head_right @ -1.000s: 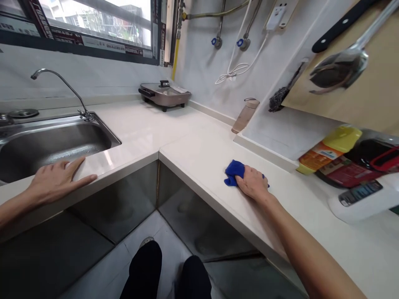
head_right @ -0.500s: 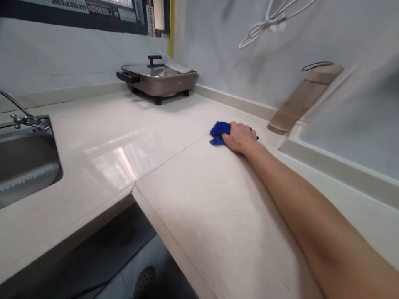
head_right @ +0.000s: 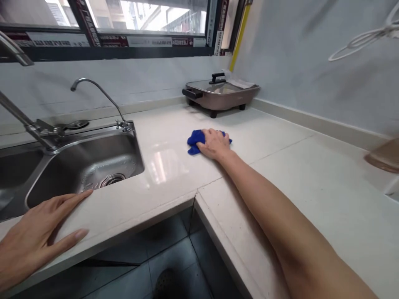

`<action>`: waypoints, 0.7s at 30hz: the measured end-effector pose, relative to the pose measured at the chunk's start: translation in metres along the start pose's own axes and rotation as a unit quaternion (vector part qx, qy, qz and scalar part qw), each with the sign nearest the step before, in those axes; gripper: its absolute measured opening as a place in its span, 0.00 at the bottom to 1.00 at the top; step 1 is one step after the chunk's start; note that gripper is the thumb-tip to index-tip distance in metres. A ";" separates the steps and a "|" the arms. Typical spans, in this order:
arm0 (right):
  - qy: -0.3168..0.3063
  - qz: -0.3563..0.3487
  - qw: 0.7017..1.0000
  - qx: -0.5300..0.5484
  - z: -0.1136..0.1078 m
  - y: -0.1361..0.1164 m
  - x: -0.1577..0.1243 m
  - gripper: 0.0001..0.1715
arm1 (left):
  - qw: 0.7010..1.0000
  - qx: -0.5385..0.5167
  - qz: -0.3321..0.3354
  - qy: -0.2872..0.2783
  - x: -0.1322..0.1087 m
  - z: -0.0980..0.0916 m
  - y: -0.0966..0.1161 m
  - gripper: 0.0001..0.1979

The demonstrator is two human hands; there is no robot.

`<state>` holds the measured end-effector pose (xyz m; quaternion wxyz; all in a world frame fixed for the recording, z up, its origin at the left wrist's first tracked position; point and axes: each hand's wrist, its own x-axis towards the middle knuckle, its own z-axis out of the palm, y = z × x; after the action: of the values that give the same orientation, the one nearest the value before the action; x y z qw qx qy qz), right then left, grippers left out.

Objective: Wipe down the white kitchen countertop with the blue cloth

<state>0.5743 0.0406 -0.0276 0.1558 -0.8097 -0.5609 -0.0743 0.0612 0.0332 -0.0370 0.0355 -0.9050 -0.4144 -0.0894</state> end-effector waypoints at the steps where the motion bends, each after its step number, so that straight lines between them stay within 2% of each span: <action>1: -0.002 -0.048 0.999 0.016 -0.001 -0.016 -0.011 0.35 | 1.000 -0.005 0.001 0.002 0.000 -0.003 0.003 0.41; 4: -0.001 -0.171 0.983 0.065 -0.004 -0.039 -0.050 0.34 | 0.999 -0.005 0.017 0.035 -0.003 -0.005 0.006 0.40; 7: -0.005 -0.264 0.959 0.104 -0.010 -0.039 -0.083 0.38 | 0.997 0.015 0.046 0.062 -0.009 -0.001 0.003 0.42; 10: -0.027 -0.327 0.935 0.132 -0.018 -0.037 -0.095 0.40 | 0.995 0.032 0.068 0.071 -0.011 -0.001 0.003 0.44; 14: -0.083 -0.364 0.915 0.155 -0.021 -0.047 -0.084 0.42 | 0.991 0.039 0.079 0.098 -0.007 -0.010 0.010 0.45; 17: -0.125 -0.375 0.904 0.164 -0.016 -0.065 -0.066 0.43 | 0.992 0.038 0.072 0.093 -0.007 -0.015 0.013 0.46; 19: -0.140 -0.370 0.903 0.170 -0.010 -0.080 -0.050 0.42 | 0.994 0.031 0.063 0.084 -0.011 -0.011 0.008 0.48; 21: -0.147 -0.355 0.907 0.173 -0.002 -0.097 -0.030 0.41 | 0.995 0.023 0.053 0.077 -0.017 0.001 0.000 0.49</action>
<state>0.4731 0.0445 -0.0186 0.1728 -0.5188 -0.8321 0.0929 0.0501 0.0208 -0.0416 0.0926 -0.9151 -0.3635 -0.1478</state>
